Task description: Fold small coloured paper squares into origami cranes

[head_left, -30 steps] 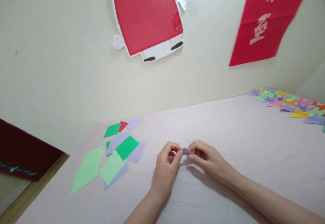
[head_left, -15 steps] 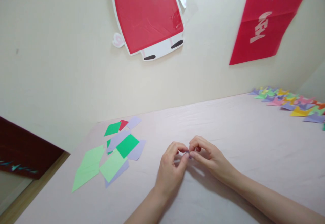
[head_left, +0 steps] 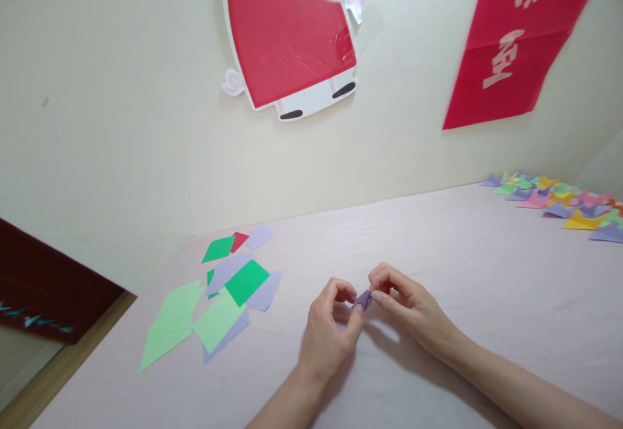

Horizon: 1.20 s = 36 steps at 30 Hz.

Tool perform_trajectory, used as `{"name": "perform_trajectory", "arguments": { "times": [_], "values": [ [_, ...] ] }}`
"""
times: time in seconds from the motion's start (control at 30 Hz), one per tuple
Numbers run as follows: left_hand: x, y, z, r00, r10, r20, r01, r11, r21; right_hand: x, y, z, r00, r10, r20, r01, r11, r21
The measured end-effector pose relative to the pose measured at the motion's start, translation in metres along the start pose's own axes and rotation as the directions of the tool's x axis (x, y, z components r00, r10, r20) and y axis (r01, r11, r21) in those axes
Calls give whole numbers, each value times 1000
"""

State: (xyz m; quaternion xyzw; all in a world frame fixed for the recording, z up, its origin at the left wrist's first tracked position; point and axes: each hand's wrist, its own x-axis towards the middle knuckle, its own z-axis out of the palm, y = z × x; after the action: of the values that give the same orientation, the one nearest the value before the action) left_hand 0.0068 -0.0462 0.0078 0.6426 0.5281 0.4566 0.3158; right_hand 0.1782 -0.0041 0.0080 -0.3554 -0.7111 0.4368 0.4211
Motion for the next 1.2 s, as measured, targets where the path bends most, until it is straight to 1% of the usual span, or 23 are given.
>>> {"name": "perform_trajectory", "arguments": {
  "times": [0.1, 0.2, 0.27, 0.37, 0.53, 0.67, 0.73, 0.77, 0.83, 0.9, 0.97, 1.07, 1.13, 1.2],
  "values": [
    [1, -2, 1, 1000, -22, 2, 22, 1000, 8, -1, 2, 0, 1000, -22, -4, 22, 1000, -3],
    [0, 1, 2, 998, -26, 61, 25, 1000, 16, -1, 1, 0, 993, -116, 35, 118, 991, -60],
    [-1, 3, 3, 997, -11, 81, 10, 1000, 19, -1, 1, 1, 986, -156, 63, 162, 982, -102],
    [-2, 5, 2, 997, -20, 70, 21, 1000, -5, 0, 0, 0, 986, -154, 64, 162, 976, -145],
    [-2, 4, 0, 997, -79, 19, 80, 996, -45, 1, 1, -4, 993, -117, 18, 118, 978, -173],
    [-1, -2, 0, 991, -136, -9, 135, 990, -35, -1, 5, -3, 999, 36, 21, -32, 989, -146],
    [-1, -4, 1, 989, -146, -29, 146, 989, 13, -1, 7, -1, 995, 97, 31, -93, 989, -119],
    [-1, -4, 1, 990, -137, -36, 139, 989, 57, -1, 8, 0, 993, 105, 44, -99, 986, -134],
    [-1, -5, 2, 997, -75, -15, 76, 978, 193, -1, 9, 1, 993, 82, 81, -60, 968, -244],
    [-1, -5, 2, 999, 6, 52, -24, 936, 352, 0, 7, 0, 990, 22, 140, 35, 921, -389],
    [-2, -6, 2, 993, 57, 99, -97, 881, 464, 0, 5, -2, 977, -56, 208, 147, 878, -456],
    [-3, -6, 1, 988, 86, 126, -141, 830, 539, 0, 4, -7, 938, -149, 313, 281, 857, -432],
    [-3, -5, 0, 981, 93, 172, -174, 814, 554, 1, 5, -10, 913, -184, 365, 342, 832, -437],
    [-3, -4, -2, 972, 89, 219, -199, 807, 556, 2, 8, -12, 897, -204, 392, 388, 788, -478]
  ]
}}
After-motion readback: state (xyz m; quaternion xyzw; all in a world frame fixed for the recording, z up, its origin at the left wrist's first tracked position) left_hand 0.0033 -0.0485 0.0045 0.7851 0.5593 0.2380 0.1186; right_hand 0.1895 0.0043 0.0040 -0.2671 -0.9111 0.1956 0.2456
